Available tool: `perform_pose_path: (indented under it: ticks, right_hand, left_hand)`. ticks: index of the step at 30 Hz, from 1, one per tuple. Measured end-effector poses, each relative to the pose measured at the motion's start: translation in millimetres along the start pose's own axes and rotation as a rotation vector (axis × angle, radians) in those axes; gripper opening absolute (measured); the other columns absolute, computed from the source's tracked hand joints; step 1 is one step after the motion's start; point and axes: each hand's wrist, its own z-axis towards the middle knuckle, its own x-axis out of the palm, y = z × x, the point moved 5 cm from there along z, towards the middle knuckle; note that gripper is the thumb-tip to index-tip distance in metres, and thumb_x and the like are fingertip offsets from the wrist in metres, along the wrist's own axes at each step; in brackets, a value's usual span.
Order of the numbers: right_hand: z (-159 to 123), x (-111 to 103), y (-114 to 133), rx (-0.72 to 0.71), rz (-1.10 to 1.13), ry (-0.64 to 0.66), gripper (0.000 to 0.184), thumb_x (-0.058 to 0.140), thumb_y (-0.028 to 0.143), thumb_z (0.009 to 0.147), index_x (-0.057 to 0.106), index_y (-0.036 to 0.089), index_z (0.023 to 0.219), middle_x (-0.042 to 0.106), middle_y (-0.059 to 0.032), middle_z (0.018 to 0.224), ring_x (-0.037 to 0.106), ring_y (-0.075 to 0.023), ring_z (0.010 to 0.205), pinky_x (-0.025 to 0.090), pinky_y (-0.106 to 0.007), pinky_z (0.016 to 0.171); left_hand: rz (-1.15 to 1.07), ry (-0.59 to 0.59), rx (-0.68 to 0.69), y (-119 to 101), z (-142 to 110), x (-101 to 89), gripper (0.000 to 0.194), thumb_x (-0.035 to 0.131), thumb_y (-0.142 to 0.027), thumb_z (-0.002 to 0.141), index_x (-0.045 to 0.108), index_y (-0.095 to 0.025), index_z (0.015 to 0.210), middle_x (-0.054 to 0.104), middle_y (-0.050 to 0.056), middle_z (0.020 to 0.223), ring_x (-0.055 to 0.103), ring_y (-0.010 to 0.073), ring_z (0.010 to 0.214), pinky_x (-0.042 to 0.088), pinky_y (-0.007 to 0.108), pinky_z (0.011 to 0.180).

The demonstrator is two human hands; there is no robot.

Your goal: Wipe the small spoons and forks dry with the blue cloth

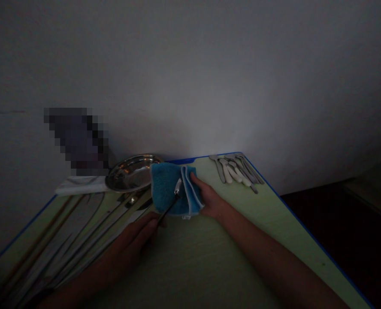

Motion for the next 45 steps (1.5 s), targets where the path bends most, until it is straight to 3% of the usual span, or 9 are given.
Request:
perform_pose_path:
  ticks: [3,7,15,21,26,33,37,41,45]
  right_hand:
    - [-1,6,5,-0.036,0.035,0.046,0.040,0.039,0.049,0.082,0.060,0.017,0.091,0.068,-0.0040,0.077,0.064,-0.0171,0.075,0.048,-0.036,0.077]
    - [-4,10,6,-0.026,0.043,0.066,0.044,0.031,0.047,0.085,0.061,0.016,0.090,0.067,-0.0054,0.076,0.064,-0.0179,0.076,0.048,-0.036,0.077]
    - [-7,16,4,-0.053,0.021,0.176,0.037,0.038,0.039,0.078,0.065,0.014,0.084,0.068,-0.0096,0.077,0.063,-0.0224,0.077,0.049,-0.038,0.074]
    - [-11,30,4,-0.027,0.017,0.280,0.046,0.030,0.040,0.083,0.063,0.011,0.099,0.067,-0.0118,0.092,0.060,-0.0233,0.088,0.046,-0.037,0.078]
    - [-10,28,3,-0.032,0.027,0.296,0.049,0.027,0.042,0.084,0.059,0.012,0.106,0.066,-0.0119,0.094,0.060,-0.0239,0.088,0.044,-0.040,0.080]
    - [-10,18,4,-0.039,-0.012,0.107,0.047,0.030,0.040,0.081,0.058,0.011,0.103,0.067,-0.0111,0.090,0.061,-0.0234,0.087,0.041,-0.043,0.087]
    - [-9,15,5,-0.053,-0.005,0.071,0.045,0.029,0.038,0.081,0.058,0.011,0.102,0.068,-0.0096,0.087,0.062,-0.0230,0.087,0.040,-0.043,0.089]
    - [-8,14,7,-0.086,0.026,0.029,0.046,0.029,0.039,0.081,0.059,0.010,0.102,0.068,-0.0094,0.085,0.062,-0.0231,0.086,0.041,-0.042,0.088]
    - [-8,12,10,-0.118,0.068,-0.037,0.046,0.026,0.038,0.081,0.057,0.012,0.104,0.068,-0.0086,0.085,0.062,-0.0221,0.087,0.042,-0.042,0.087]
  left_hand:
    - [-0.141,-0.009,-0.062,7,-1,1.5,0.028,0.028,-0.036,0.091,0.051,-0.021,0.086,0.045,-0.004,0.061,0.044,0.0127,0.054,0.038,0.021,0.051]
    - [-0.282,-0.102,-0.063,15,-3,2.3,0.025,0.030,-0.036,0.091,0.049,-0.021,0.083,0.045,-0.003,0.066,0.043,0.0122,0.057,0.038,0.022,0.055]
    - [-0.054,-0.062,-0.033,4,1,-0.8,0.019,0.035,-0.034,0.089,0.048,-0.020,0.091,0.055,0.000,0.080,0.052,0.0156,0.071,0.041,0.023,0.062]
    - [0.085,-0.006,-0.069,7,4,4.8,0.031,0.032,-0.036,0.090,0.056,-0.019,0.079,0.045,-0.005,0.053,0.046,0.0131,0.049,0.033,0.021,0.046]
    - [0.029,-0.046,-0.068,6,3,1.5,0.031,0.030,-0.034,0.090,0.056,-0.018,0.086,0.043,-0.006,0.052,0.045,0.0134,0.049,0.034,0.021,0.046]
    - [0.038,-0.026,-0.052,1,2,0.3,0.032,0.029,-0.032,0.090,0.054,-0.017,0.103,0.047,-0.005,0.053,0.048,0.0151,0.049,0.037,0.023,0.049]
    - [0.077,-0.046,-0.018,-3,2,1.9,0.032,0.030,-0.031,0.090,0.055,-0.018,0.105,0.058,0.000,0.069,0.055,0.0171,0.063,0.041,0.025,0.060]
    - [0.095,-0.078,-0.033,1,0,2.1,0.034,0.029,-0.031,0.091,0.054,-0.019,0.110,0.053,-0.003,0.055,0.054,0.0167,0.056,0.040,0.023,0.053]
    - [0.075,-0.164,-0.051,7,0,-0.9,0.034,0.030,-0.033,0.090,0.053,-0.018,0.109,0.054,-0.003,0.058,0.053,0.0155,0.053,0.039,0.022,0.049]
